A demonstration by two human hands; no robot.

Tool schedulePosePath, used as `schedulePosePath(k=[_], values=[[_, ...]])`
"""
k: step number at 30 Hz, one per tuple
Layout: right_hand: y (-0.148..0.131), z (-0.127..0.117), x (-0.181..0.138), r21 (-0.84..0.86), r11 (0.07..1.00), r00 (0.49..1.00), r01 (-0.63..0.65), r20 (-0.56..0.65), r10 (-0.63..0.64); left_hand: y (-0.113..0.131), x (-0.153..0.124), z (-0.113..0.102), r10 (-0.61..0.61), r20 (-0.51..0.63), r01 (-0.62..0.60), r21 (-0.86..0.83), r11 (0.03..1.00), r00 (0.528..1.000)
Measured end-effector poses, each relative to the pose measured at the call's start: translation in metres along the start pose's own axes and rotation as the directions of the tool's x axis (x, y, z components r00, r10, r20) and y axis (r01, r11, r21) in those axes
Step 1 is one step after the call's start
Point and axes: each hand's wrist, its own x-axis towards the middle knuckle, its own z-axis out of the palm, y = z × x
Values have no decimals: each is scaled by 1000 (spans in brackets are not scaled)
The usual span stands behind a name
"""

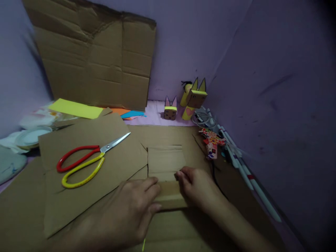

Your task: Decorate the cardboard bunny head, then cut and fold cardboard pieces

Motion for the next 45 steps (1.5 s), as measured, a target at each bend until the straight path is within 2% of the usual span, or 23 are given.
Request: schedulePosePath(k=[6, 9, 11, 13, 16, 18, 20, 25, 30, 32, 34, 36, 38, 40, 42, 43, 45], values=[[-5, 6, -9, -332, 941, 989, -61, -144, 14, 6, 1, 1, 12, 92, -12, -1, 1000, 996], [2, 7, -15, -358, 933, 962, -33, -264, -67, 8, 1, 1, -18, 115, 22, -30, 999, 993], [9, 7, -22, -306, 949, 910, 79, -366, -194, 8, 2, 0, -33, 116, 38, -42, 998, 993], [16, 5, -31, -225, 941, 857, 253, -400, -326, 7, 2, 0, -40, 124, 46, -51, 998, 991], [25, 4, -43, -97, 885, 836, 455, -296, -462, 6, 3, 1, -63, 151, 74, -68, 995, 987], [31, 5, -45, -39, 848, 817, 529, -245, -521, 6, 3, 2, -77, 158, 91, -80, 993, 984], [35, 7, -44, -13, 819, 791, 573, -251, -557, 6, 3, 3, -86, 156, 100, -86, 991, 984], [34, 9, -41, -50, 813, 768, 580, -300, -566, 4, 5, -2, -127, 129, 148, -172, 974, 983], [24, 20, -57, -176, 814, 754, 553, -310, -579, -6, 2, -17, -113, 199, 170, -300, 939, 973], [21, 29, -60, -251, 815, 737, 522, -348, -579, -11, 0, -16, -74, 122, 105, -270, 957, 990], [19, 36, -60, -300, 829, 725, 473, -402, -559, -13, -3, -10, -30, -43, 22, -162, 987, 999], [16, 40, -57, -309, 841, 726, 444, -427, -540, -12, -5, 1, 17, -214, -17, 5, 1000, 977], [15, 40, -56, -294, 843, 730, 450, -423, -537, -8, -7, 13, 84, -260, -43, 161, 986, 962], [14, 36, -56, -253, 850, 752, 463, -395, -527, -6, -8, 23, 185, -195, -129, 268, 955, 963], [15, 27, -55, -170, 857, 798, 487, -311, -516, -5, -8, 28, 277, -111, -233, 303, 924, 954], [17, 20, -54, -110, 868, 829, 484, -261, -495, -5, -8, 28, 302, -85, -263, 306, 915, 950], [22, 5, -46, -10, 910, 884, 414, -234, -405, -5, -8, 26, 301, -54, -273, 297, 915, 952]])
